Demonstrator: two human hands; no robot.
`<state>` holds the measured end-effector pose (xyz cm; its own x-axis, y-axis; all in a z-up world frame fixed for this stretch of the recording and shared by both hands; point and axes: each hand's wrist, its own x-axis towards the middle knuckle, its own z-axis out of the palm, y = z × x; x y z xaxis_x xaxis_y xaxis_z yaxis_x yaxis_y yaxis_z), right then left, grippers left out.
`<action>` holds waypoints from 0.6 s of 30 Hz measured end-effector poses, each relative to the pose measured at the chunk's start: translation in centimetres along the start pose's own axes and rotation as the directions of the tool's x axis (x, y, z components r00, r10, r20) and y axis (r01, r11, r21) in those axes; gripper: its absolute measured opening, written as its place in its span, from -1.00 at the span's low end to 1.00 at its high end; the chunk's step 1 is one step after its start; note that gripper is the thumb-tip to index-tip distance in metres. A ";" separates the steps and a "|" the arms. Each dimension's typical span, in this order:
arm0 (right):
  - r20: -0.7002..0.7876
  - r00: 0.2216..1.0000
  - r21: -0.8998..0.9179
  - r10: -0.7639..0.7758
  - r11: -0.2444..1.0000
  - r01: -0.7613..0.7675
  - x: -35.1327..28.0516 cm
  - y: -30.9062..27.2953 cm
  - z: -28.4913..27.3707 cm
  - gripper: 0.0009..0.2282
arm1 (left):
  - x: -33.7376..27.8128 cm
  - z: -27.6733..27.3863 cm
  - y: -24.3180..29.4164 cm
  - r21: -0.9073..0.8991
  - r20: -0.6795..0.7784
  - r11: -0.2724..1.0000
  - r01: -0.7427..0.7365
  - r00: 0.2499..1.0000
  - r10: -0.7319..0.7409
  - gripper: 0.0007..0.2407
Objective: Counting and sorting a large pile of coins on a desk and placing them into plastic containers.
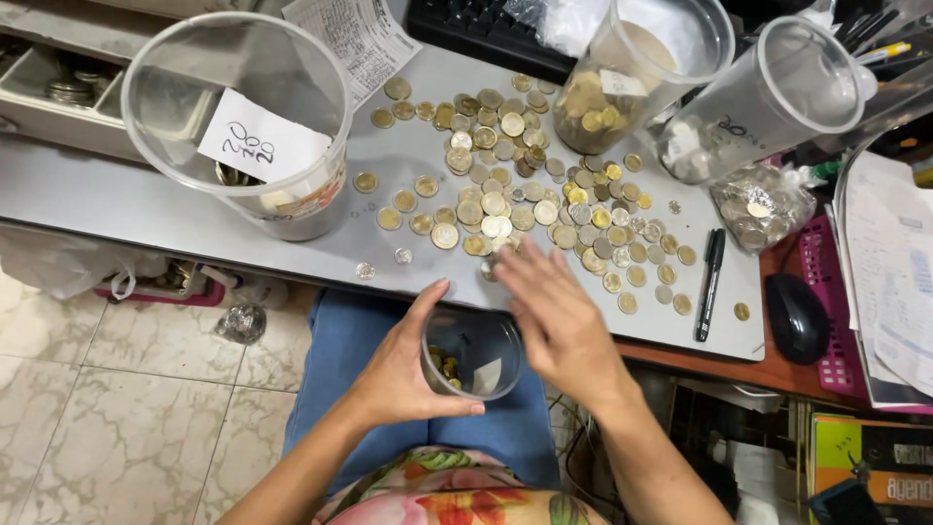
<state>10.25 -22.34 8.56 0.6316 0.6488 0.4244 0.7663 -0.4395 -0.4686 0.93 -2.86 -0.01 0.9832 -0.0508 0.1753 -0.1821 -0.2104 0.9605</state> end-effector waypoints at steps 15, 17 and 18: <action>0.110 0.992 -0.081 -0.067 0.994 0.076 1.4 -1.8 -0.3 -0.64 | 0.2 0.0 -0.1 0.006 0.009 1.000 -0.007 1.000 0.007 0.20; 0.116 0.990 -0.058 -0.086 0.994 0.093 1.5 -1.9 0.0 -0.67 | 0.2 -0.1 0.5 0.017 0.020 1.000 -0.005 1.000 0.004 0.21; 0.123 0.987 -0.037 -0.104 0.993 0.109 1.6 -1.9 0.1 -0.70 | 0.2 -0.3 0.8 0.024 0.032 1.000 -0.002 0.999 0.001 0.22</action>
<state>9.81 -20.39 10.00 0.5294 0.7624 0.3722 0.8345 -0.3887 -0.3906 1.02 -2.76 0.88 0.9821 -0.0822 0.1696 -0.1844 -0.2337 0.9546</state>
